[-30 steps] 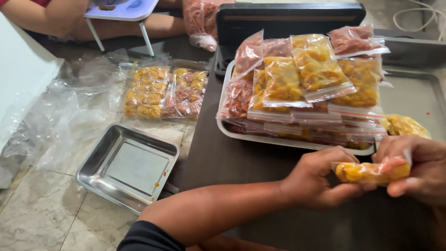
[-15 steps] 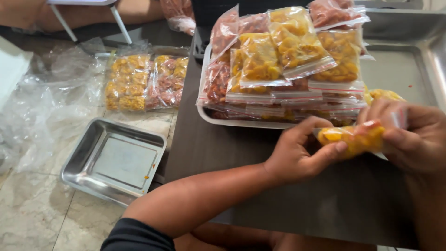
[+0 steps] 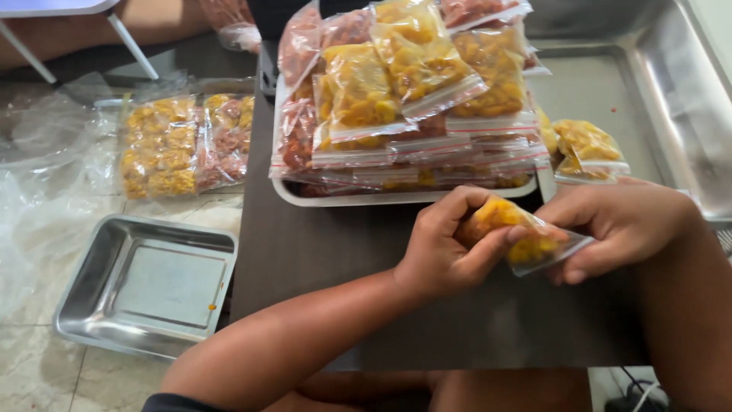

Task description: Organizing and stacking small plastic bags of snacks into a tray for packaging

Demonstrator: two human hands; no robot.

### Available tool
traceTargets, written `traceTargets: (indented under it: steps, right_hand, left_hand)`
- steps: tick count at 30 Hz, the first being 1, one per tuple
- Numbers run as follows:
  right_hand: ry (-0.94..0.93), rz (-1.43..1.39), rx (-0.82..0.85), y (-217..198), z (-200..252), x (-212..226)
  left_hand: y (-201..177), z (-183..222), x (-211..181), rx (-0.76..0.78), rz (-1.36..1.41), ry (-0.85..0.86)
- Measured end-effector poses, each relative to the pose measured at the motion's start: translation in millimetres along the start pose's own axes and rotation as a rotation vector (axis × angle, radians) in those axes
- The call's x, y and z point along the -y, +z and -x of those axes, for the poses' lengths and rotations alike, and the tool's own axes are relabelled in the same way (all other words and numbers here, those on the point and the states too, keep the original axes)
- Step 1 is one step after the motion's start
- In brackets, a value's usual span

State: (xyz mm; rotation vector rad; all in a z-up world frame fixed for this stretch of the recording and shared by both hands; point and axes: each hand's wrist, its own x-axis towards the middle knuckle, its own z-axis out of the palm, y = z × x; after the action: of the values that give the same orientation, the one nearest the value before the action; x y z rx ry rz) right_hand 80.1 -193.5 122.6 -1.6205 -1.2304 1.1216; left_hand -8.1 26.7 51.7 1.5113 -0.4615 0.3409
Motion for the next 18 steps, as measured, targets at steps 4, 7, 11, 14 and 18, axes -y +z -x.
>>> traceTargets:
  steps: [4, 7, 11, 14, 18]
  right_hand:
    - [0.043, -0.227, -0.182, -3.7, 23.9, -19.7]
    - [-0.157, -0.341, -0.381, 3.4, 22.1, -17.4]
    - [0.174, -0.120, -0.472, 25.8, 1.8, -6.7]
    - [0.339, 0.195, -0.579, 42.9, -18.8, -1.7]
    - [0.154, 0.271, -0.626, 41.6, -16.8, -2.9]
  left_hand:
    - [-0.1, -1.4, 13.8, -0.002, 0.032, -0.018]
    - [-3.1, -3.3, 9.3, 0.025, 0.055, -0.043]
    - [-2.5, -3.4, 20.0, 0.057, 0.209, -0.173]
    - [-5.1, -3.2, 28.6, 0.073, 0.341, -0.167]
    - [-8.6, -7.5, 17.1, 0.047, 0.249, -0.051]
